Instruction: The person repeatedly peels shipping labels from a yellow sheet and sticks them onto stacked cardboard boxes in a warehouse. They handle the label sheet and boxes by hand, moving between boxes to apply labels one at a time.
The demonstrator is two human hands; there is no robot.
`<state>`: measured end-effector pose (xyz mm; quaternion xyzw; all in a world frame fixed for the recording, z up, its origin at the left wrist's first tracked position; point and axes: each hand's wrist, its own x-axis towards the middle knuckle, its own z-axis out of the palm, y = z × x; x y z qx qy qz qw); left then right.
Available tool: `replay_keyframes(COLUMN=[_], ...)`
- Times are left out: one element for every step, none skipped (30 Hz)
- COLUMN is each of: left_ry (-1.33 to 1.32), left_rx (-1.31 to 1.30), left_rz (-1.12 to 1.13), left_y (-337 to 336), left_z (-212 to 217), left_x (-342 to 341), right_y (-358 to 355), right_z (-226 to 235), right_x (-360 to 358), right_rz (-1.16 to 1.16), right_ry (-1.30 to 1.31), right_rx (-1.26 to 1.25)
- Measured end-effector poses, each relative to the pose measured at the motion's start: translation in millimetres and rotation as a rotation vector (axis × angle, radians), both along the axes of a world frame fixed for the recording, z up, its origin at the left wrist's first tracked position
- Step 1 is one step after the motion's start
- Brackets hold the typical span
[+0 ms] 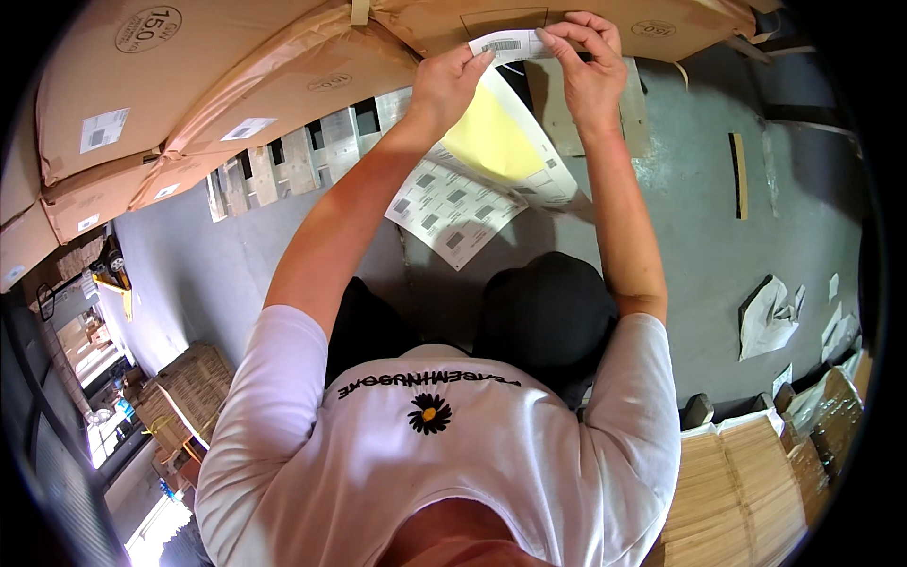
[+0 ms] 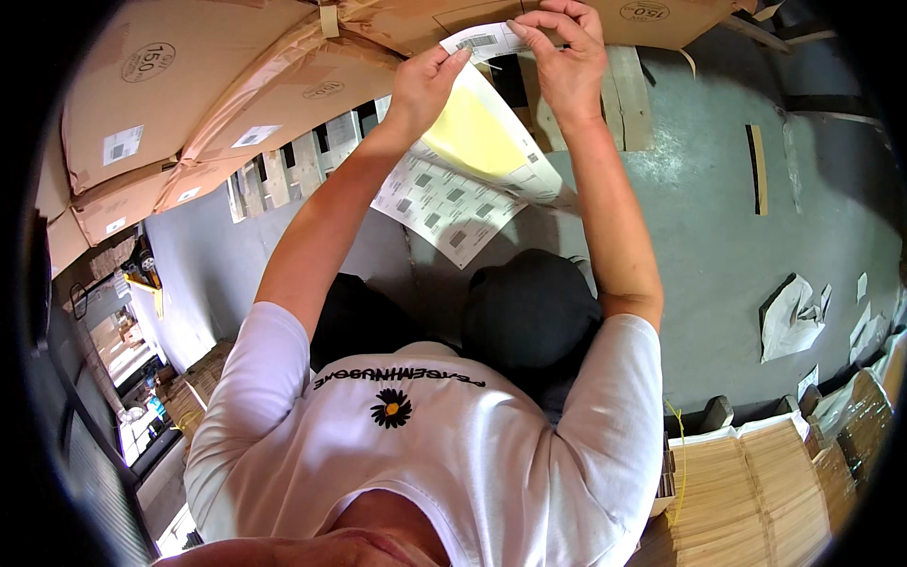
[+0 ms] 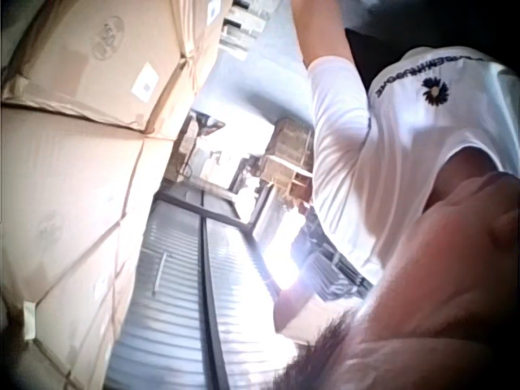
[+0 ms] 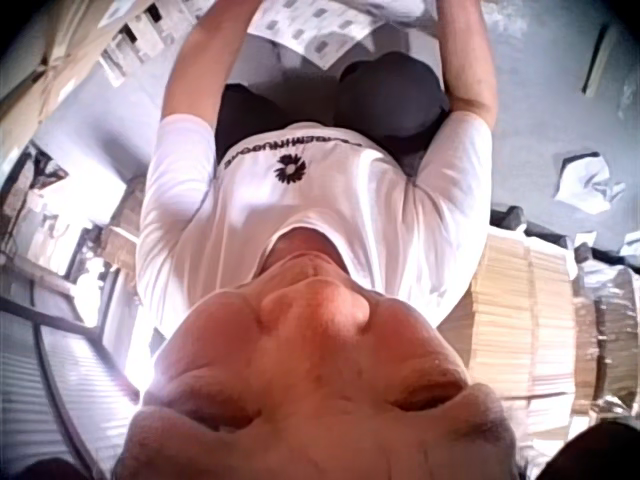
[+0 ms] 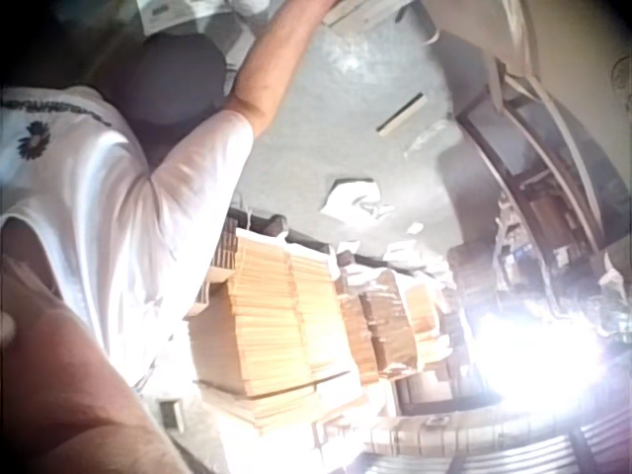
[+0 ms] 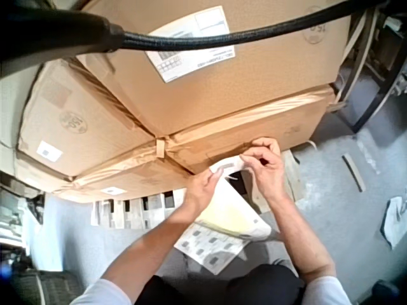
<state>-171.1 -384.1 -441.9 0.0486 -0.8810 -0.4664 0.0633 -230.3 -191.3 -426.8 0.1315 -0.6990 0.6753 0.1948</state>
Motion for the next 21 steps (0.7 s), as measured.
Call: replay_keyframes(left_ry=[-0.011,-0.022,-0.030,-0.039,-0.047,-0.061,-0.073,-0.085,-0.074,-0.064,-0.054,-0.068,-0.084,-0.099,-0.091,-0.081,-0.072,-0.079,-0.087,-0.095,-0.104], left_rx=[-0.003,-0.006,-0.024,-0.042,-0.061,-0.053,-0.041,-0.029,-0.038,-0.046,-0.054,-0.045,-0.038,-0.030,-0.046,-0.061,-0.076,-0.097,-0.118,-0.139,-0.149], left_rz=[0.021,0.043,0.051,0.068,0.085,0.092,0.101,0.110,0.111,0.109,0.106,0.107,0.109,0.111,0.109,0.106,0.102,0.103,0.104,0.104,0.109], left_y=[3.6,6.3,8.1,7.7,7.5,8.7,11.7,13.0,11.4,10.2,9.3,9.4,10.5,11.5,11.4,12.2,12.7,12.9,14.1,15.2,16.0], left_z=[4.4,9.1,14.2,19.0,23.7,28.0,31.2,33.2,32.8,32.0,31.1,29.7,31.0,32.7,33.4,33.8,34.4,35.1,38.0,40.3,41.0], left_x=[-0.6,-2.4,-5.6,-7.2,-8.7,-10.3,-12.3,-12.8,-13.8,-16.0,-17.0,-16.9,-17.0,-17.1,-17.1,-17.2,-17.2,-17.2,-17.3,-17.6,-18.3], right_y=[-2.7,-6.0,-7.4,-9.1,-10.4,-11.8,-12.3,-12.5,-13.3,-13.1,-13.0,-13.0,-14.8,-16.8,-18.5,-18.7,-18.8,-18.9,-18.9,-18.9,-18.9], right_z=[-3.9,-7.9,-11.2,-9.4,-7.1,-5.0,-3.0,-1.0,0.2,-2.3,-6.7,-9.5,-6.0,-0.6,2.8,2.5,1.8,1.6,1.4,1.6,1.7], right_x=[-2.3,-5.5,-7.6,-8.4,-9.9,-10.7,-10.7,-9.7,-9.3,-10.3,-12.5,-13.6,-11.1,-7.1,-4.9,-5.0,-5.5,-5.6,-5.4,-5.1,-4.9], right_rz=[-0.005,-0.009,-0.013,-0.040,-0.068,-0.096,-0.102,-0.109,-0.116,-0.123,-0.130,-0.137,-0.097,-0.057,-0.017,-0.021,-0.026,-0.030,-0.041,-0.052,-0.064], right_ry=[0.013,0.026,0.039,0.055,0.072,0.089,0.076,0.063,0.050,0.079,0.108,0.137,0.077,0.017,-0.044,-0.046,-0.048,-0.051,-0.030,-0.010,0.009], right_rx=[-0.030,-0.060,-0.091,-0.069,-0.048,-0.026,-0.025,-0.024,-0.023,-0.013,-0.003,0.007,-0.063,-0.133,-0.203,-0.198,-0.192,-0.187,-0.171,-0.154,-0.138])
